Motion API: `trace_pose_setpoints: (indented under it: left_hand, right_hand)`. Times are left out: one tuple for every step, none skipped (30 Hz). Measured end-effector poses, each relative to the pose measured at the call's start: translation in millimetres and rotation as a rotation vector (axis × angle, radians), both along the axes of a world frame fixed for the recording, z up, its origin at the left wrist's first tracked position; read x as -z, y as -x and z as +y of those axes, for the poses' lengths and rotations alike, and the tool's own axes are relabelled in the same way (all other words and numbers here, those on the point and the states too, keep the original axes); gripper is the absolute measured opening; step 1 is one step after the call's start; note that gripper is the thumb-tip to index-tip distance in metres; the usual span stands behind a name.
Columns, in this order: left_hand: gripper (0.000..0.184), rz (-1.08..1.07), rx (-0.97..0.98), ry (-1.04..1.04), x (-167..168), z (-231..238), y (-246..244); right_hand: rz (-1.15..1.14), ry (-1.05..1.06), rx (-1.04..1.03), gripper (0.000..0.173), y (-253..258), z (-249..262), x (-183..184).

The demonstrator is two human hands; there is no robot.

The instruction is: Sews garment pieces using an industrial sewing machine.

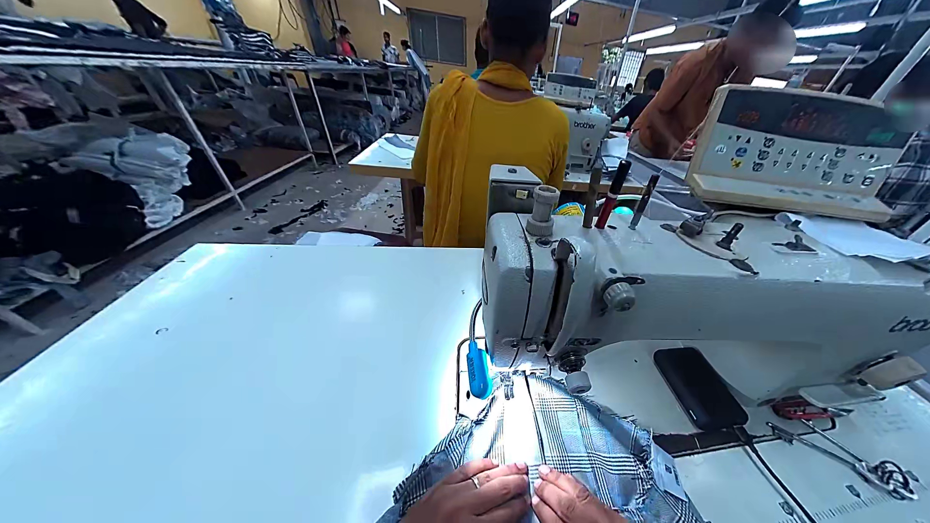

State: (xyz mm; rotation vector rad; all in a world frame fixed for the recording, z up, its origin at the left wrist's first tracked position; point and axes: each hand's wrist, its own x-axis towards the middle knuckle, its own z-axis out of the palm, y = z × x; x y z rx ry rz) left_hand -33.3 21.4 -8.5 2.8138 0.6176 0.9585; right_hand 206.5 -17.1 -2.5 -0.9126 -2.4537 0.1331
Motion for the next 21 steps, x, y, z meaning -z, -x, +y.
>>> trace_pose_setpoints:
  left_hand:
    - [0.027,0.003,-0.006,-0.022,0.5,3.6,0.8]
    - [0.027,-0.001,-0.010,-0.046,1.8,7.8,1.4]
    - [0.027,-0.014,-0.009,-0.073,4.4,12.9,2.0]
    - [0.027,-0.027,-0.008,-0.097,7.7,18.0,2.7]
    - [0.027,-0.036,-0.007,-0.111,10.5,22.8,3.8]
    - [0.028,-0.037,-0.004,-0.117,11.9,27.1,5.0]
    - [0.029,-0.033,-0.009,-0.126,12.2,30.8,5.9]
    - [0.029,-0.025,-0.021,-0.143,12.5,34.3,6.7]
    - [0.029,-0.017,-0.033,-0.160,13.2,37.9,7.4]
    - [0.031,-0.009,-0.048,-0.177,13.5,41.4,8.0]
    - [0.032,-0.003,-0.065,-0.197,14.2,45.2,8.4]
    - [0.032,0.005,-0.080,-0.214,14.6,49.0,8.9]
    - [0.032,0.008,-0.092,-0.233,14.8,53.3,9.4]
    - [0.032,0.009,-0.102,-0.256,14.9,58.0,9.9]
    - [0.031,0.013,-0.107,-0.279,14.8,63.2,10.3]
    - [0.031,0.012,-0.102,-0.296,15.1,68.7,10.9]
    - [0.032,0.019,-0.100,-0.305,14.9,73.5,12.0]
    - [0.032,0.024,-0.094,-0.305,14.6,78.2,13.1]
    - [0.032,0.033,-0.092,-0.301,14.1,82.4,14.0]
    - [0.033,0.047,-0.096,-0.296,13.5,86.0,14.8]
    - [0.033,0.055,-0.104,-0.296,13.2,89.5,15.3]
  right_hand:
    - [-0.005,0.005,0.008,0.027,1.2,2.2,-0.6]
    - [-0.010,-0.001,0.018,0.028,2.6,4.7,-0.8]
    - [-0.018,-0.012,0.027,0.028,3.9,7.6,-0.5]
    - [-0.028,-0.028,0.038,0.029,5.0,10.6,0.1]
    - [-0.042,-0.034,0.045,0.029,5.8,13.7,-0.3]
    - [-0.054,-0.042,0.049,0.029,6.5,17.0,-1.1]
    - [-0.062,-0.055,0.052,0.029,7.1,20.5,-1.7]
    - [-0.068,-0.068,0.058,0.030,7.7,23.7,-2.2]
    - [-0.075,-0.078,0.065,0.030,8.5,26.9,-2.6]
    - [-0.079,-0.086,0.068,0.030,9.2,30.3,-2.7]
    - [-0.085,-0.092,0.066,0.031,9.6,34.1,-2.8]
    - [-0.089,-0.106,0.063,0.031,9.9,38.2,-2.4]
    - [-0.090,-0.123,0.062,0.031,10.3,42.4,-1.9]
    - [-0.093,-0.138,0.060,0.032,10.4,46.8,-1.1]
    - [-0.096,-0.152,0.059,0.032,10.7,51.4,-0.3]
    - [-0.097,-0.167,0.061,0.033,11.1,56.0,1.0]
    - [-0.095,-0.181,0.066,0.034,11.8,60.3,2.3]
    - [-0.091,-0.188,0.073,0.035,12.7,64.1,3.0]
    - [-0.085,-0.190,0.082,0.036,13.8,67.6,3.4]
    - [-0.085,-0.182,0.093,0.037,14.6,70.4,3.4]
    - [-0.080,-0.171,0.103,0.038,15.3,72.9,3.5]
